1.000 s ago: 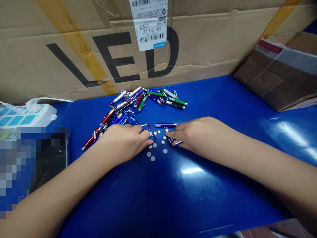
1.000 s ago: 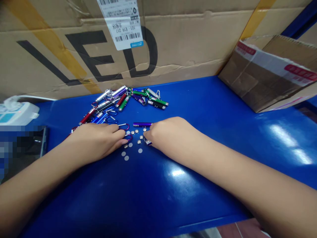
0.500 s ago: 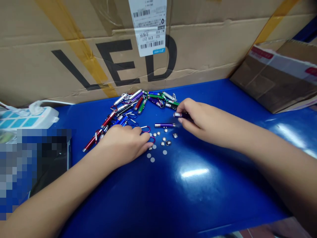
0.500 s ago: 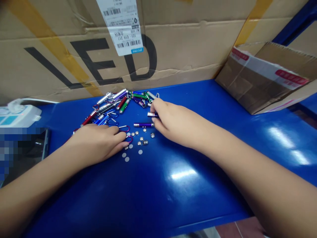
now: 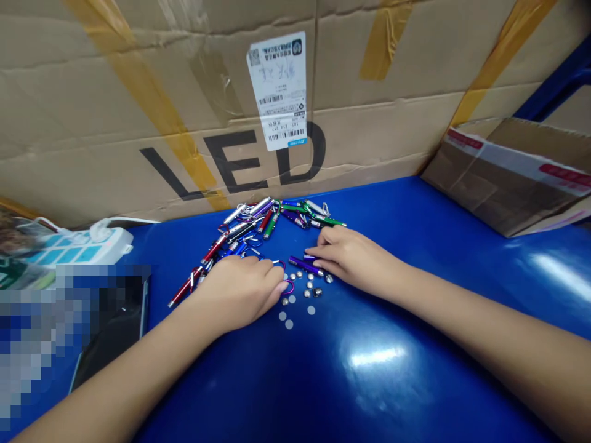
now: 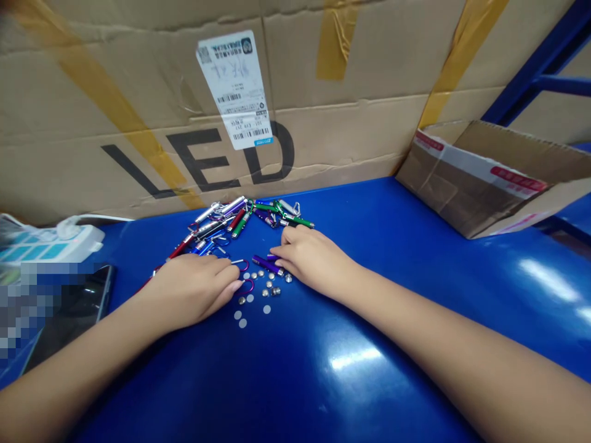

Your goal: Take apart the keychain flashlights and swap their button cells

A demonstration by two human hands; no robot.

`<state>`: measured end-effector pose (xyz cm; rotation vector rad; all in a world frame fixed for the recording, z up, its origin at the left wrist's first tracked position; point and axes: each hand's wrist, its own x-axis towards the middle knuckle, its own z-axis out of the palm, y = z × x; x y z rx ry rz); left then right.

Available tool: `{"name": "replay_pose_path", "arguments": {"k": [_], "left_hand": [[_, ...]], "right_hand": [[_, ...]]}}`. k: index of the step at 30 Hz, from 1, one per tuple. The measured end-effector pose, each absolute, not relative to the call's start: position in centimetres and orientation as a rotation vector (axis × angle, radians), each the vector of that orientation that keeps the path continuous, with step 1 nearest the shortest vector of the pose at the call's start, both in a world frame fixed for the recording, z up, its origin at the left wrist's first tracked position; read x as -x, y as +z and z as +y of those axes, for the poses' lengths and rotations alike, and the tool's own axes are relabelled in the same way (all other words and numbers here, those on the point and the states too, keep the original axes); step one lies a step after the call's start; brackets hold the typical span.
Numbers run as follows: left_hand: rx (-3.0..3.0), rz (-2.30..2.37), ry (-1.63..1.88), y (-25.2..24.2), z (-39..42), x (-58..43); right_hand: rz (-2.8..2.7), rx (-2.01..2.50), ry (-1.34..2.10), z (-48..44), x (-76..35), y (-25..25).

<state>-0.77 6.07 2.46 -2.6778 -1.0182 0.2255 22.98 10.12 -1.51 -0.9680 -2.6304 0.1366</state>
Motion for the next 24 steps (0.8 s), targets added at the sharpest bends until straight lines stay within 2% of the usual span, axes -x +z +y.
{"name": "replay_pose_path", "arguments": {"k": [9, 17, 24], "left_hand": [[2.268, -1.799, 0.148, 4.3, 10.9, -1.9], [2.25, -1.932, 0.304, 4.1, 12.6, -3.3], [2.242, -1.864, 0.317, 4.0, 12.0, -2.0]], "right_hand": [[-2.626, 1.021, 0.102, 10.0, -22.7, -0.9], [-2.399, 1.032, 0.054, 10.0, -22.9, -0.7], [-2.379, 1.014, 0.083, 10.0, -22.7, -0.7]]}}
